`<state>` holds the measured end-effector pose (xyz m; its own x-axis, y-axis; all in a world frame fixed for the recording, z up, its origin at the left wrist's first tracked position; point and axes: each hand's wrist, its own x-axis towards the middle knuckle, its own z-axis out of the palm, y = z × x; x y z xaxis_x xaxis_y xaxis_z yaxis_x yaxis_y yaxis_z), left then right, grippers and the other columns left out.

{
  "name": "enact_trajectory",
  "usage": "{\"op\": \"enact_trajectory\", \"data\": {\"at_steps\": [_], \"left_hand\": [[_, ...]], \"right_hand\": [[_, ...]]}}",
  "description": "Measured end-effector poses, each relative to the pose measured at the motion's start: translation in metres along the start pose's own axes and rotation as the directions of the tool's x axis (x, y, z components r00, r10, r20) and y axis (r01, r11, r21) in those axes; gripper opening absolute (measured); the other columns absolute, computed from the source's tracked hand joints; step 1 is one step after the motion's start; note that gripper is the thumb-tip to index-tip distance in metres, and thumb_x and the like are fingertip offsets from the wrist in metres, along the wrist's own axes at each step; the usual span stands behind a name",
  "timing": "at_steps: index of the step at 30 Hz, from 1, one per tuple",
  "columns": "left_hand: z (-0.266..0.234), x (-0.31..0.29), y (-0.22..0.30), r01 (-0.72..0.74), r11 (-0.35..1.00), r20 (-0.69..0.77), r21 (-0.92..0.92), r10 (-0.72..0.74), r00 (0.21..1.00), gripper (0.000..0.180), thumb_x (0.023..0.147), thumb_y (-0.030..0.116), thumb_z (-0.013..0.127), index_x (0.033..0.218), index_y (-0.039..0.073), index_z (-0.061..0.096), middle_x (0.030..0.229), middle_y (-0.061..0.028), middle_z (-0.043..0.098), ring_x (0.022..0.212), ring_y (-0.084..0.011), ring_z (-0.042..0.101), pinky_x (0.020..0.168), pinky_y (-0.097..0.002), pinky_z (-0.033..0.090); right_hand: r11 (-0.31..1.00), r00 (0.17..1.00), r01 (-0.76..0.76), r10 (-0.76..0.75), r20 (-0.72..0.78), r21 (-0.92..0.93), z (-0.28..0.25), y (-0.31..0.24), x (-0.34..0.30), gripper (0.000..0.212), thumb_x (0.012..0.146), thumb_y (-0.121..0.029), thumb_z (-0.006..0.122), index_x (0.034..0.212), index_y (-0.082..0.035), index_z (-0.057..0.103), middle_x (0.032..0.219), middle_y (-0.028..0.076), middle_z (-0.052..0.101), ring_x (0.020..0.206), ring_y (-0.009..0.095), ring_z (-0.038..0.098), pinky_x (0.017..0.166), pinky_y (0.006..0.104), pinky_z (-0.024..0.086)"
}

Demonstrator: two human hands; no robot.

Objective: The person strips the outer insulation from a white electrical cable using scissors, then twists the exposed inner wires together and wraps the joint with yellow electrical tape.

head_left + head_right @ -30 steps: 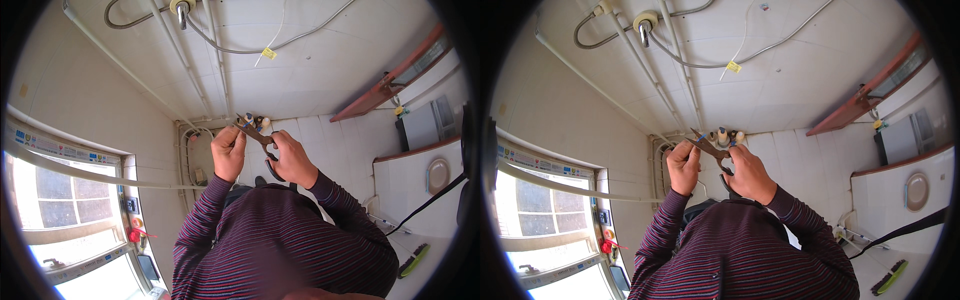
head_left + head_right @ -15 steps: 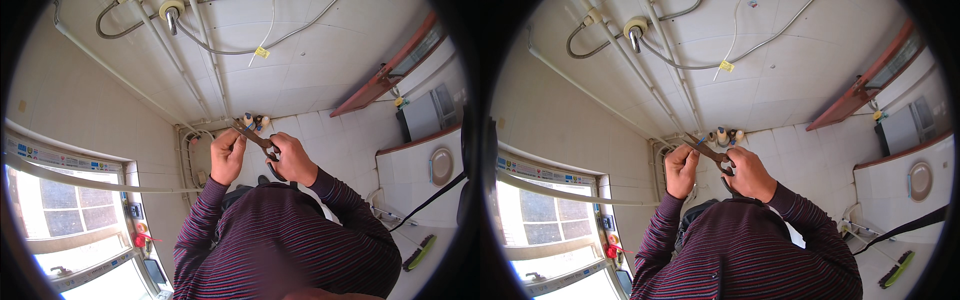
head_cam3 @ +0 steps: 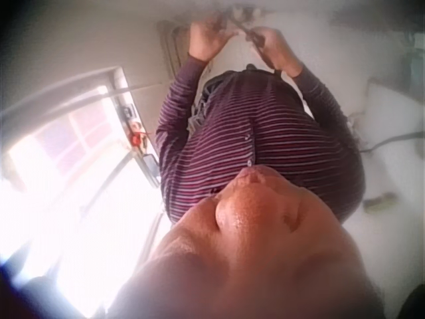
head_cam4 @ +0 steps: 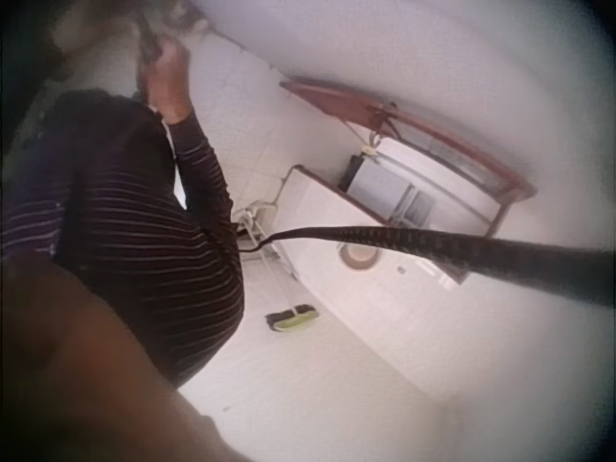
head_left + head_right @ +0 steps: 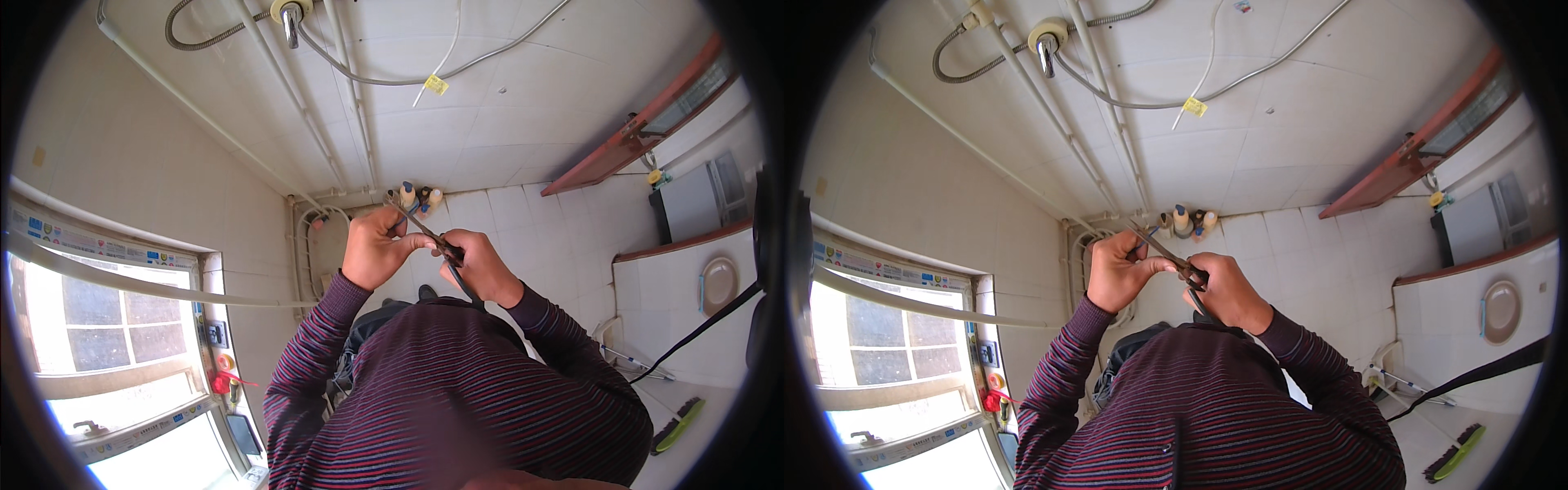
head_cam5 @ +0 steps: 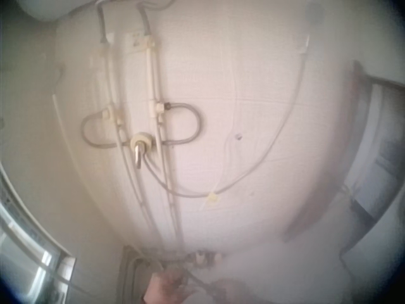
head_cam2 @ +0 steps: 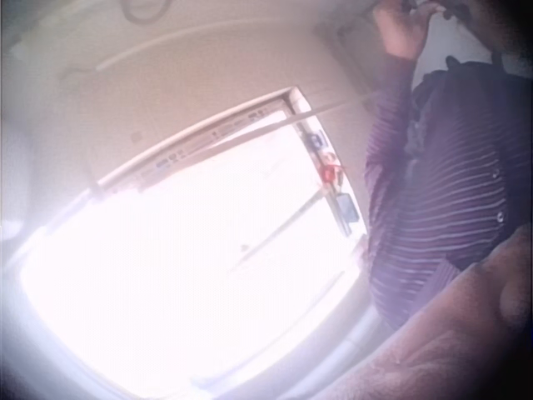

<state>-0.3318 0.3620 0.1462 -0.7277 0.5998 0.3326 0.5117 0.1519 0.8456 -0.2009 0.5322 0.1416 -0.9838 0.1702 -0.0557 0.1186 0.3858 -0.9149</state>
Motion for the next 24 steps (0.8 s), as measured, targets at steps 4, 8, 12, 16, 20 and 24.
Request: {"op": "enact_trajectory", "data": {"at_steps": [4, 8, 12, 16, 20, 24], "left_hand": [[0.005, 0.000, -0.002, 0.026, 1.000, -0.025, -0.003, -0.026, 0.999, 0.061, 0.066, 0.028, 0.097, 0.060, 0.004, 0.040, 0.055, 0.0012, 0.032, 0.056, -0.0093, 0.028, 0.046, -0.0294, 0.027], [0.011, 0.001, -0.004, 0.084, 0.996, -0.090, -0.030, -0.086, 0.992, 0.062, 0.070, 0.026, 0.095, 0.060, 0.004, 0.038, 0.056, 0.0026, 0.030, 0.058, -0.0085, 0.025, 0.046, -0.0288, 0.026], [0.027, -0.006, -0.016, 0.160, 0.980, -0.143, -0.121, -0.176, 0.974, 0.056, 0.077, 0.020, 0.091, 0.063, 0.005, 0.039, 0.060, 0.0054, 0.032, 0.061, -0.0064, 0.026, 0.048, -0.0272, 0.025], [0.033, -0.010, -0.022, 0.173, 0.870, -0.138, -0.462, -0.264, 0.955, 0.029, 0.088, 0.004, 0.075, 0.083, 0.006, 0.047, 0.069, 0.0070, 0.040, 0.062, -0.0028, 0.033, 0.052, -0.0237, 0.027], [0.025, -0.011, -0.019, 0.159, 0.843, -0.188, -0.514, -0.292, 0.938, 0.028, 0.094, -0.002, 0.047, 0.121, 0.005, 0.048, 0.069, 0.0052, 0.045, 0.056, -0.0022, 0.034, 0.050, -0.0207, 0.027], [0.021, -0.012, -0.022, 0.178, 0.776, -0.188, -0.605, -0.356, 0.915, 0.031, 0.099, 0.008, 0.041, 0.129, 0.004, 0.048, 0.063, 0.0031, 0.044, 0.048, -0.0037, 0.031, 0.044, -0.0220, 0.026]], "right_hand": [[0.997, 0.998, -0.058, 0.059, -0.007, 0.040, 0.002, 0.000, -0.004, 0.018, 0.076, -0.009, 0.069, 0.088, 0.003, 0.064, 0.065, 0.007, 0.047, 0.062, 0.012, 0.046, 0.057, 0.0314, 0.040], [0.994, 0.997, -0.050, 0.056, -0.055, 0.095, 0.007, -0.001, -0.001, 0.015, 0.080, -0.008, 0.066, 0.090, 0.004, 0.065, 0.066, 0.003, 0.050, 0.063, 0.009, 0.046, 0.057, 0.0281, 0.038], [0.930, 0.976, -0.115, 0.171, -0.134, 0.349, 0.005, 0.000, 0.010, 0.016, 0.087, -0.009, 0.058, 0.096, 0.003, 0.065, 0.071, -0.004, 0.049, 0.065, 0.005, 0.044, 0.059, 0.0251, 0.037], [0.918, 0.970, -0.154, 0.211, -0.121, 0.366, 0.004, 0.014, 0.015, 0.021, 0.088, -0.011, 0.057, 0.103, 0.003, 0.063, 0.072, -0.004, 0.047, 0.066, 0.005, 0.044, 0.060, 0.0243, 0.037], [0.932, 0.969, -0.231, 0.247, -0.024, 0.280, 0.005, 0.024, 0.011, 0.029, 0.087, -0.016, 0.058, 0.108, 0.004, 0.062, 0.076, -0.003, 0.050, 0.066, 0.006, 0.046, 0.060, 0.0245, 0.039], [0.955, 0.984, -0.177, 0.170, 0.050, 0.239, 0.011, 0.026, 0.010, 0.031, 0.089, -0.019, 0.059, 0.110, 0.004, 0.062, 0.076, -0.002, 0.053, 0.063, 0.006, 0.047, 0.057, 0.0241, 0.039]]}}
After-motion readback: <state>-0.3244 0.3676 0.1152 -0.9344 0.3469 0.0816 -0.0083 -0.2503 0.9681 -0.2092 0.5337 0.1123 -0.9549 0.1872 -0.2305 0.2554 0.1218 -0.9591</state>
